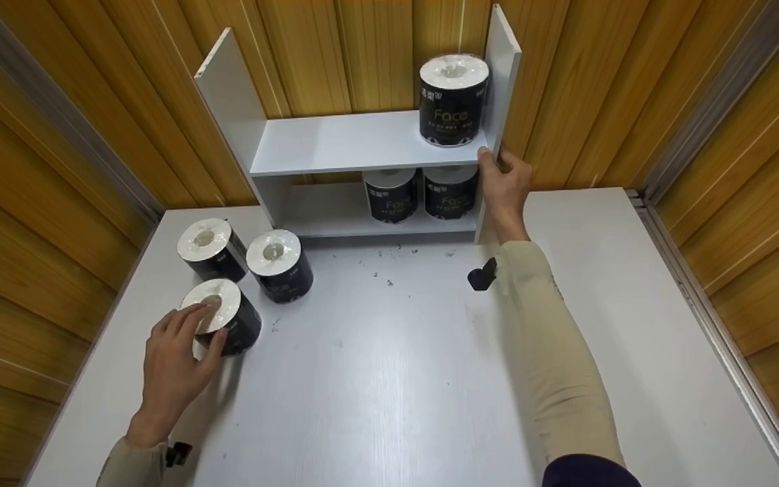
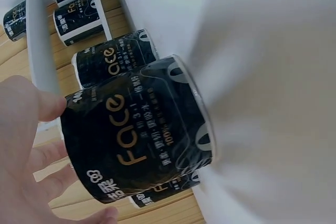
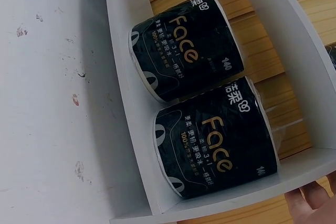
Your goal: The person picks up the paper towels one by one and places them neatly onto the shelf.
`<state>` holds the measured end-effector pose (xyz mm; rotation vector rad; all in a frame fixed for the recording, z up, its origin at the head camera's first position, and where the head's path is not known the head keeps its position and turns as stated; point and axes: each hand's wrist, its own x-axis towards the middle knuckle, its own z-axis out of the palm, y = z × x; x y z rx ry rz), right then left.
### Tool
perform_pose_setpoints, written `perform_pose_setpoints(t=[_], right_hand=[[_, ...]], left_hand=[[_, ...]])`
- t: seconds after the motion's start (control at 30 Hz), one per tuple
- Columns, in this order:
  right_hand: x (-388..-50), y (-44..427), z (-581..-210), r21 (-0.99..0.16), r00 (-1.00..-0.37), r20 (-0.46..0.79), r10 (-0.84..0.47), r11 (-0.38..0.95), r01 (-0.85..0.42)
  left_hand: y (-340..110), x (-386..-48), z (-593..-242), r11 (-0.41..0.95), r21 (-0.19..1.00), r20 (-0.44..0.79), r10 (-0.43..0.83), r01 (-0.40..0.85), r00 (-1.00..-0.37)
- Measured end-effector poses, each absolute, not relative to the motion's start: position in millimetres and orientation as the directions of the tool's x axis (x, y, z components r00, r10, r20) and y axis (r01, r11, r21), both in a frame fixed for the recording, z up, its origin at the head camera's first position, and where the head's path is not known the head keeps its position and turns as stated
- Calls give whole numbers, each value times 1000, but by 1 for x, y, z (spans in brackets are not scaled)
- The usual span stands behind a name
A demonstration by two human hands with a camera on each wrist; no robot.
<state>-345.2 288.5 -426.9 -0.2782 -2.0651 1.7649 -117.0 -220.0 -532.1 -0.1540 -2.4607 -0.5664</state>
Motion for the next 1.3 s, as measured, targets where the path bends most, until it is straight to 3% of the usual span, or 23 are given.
perform_pose_setpoints(t=[0.5, 1.3], right_hand=[[-345, 288, -428, -978, -898, 173, 405, 176, -109], [-344, 289, -427, -981, -910, 165, 381, 159, -111]], left_hand=[[-220, -120, -543, 887, 350, 635, 12, 301, -773], [-222, -124, -543, 875, 379, 631, -5, 302, -776]])
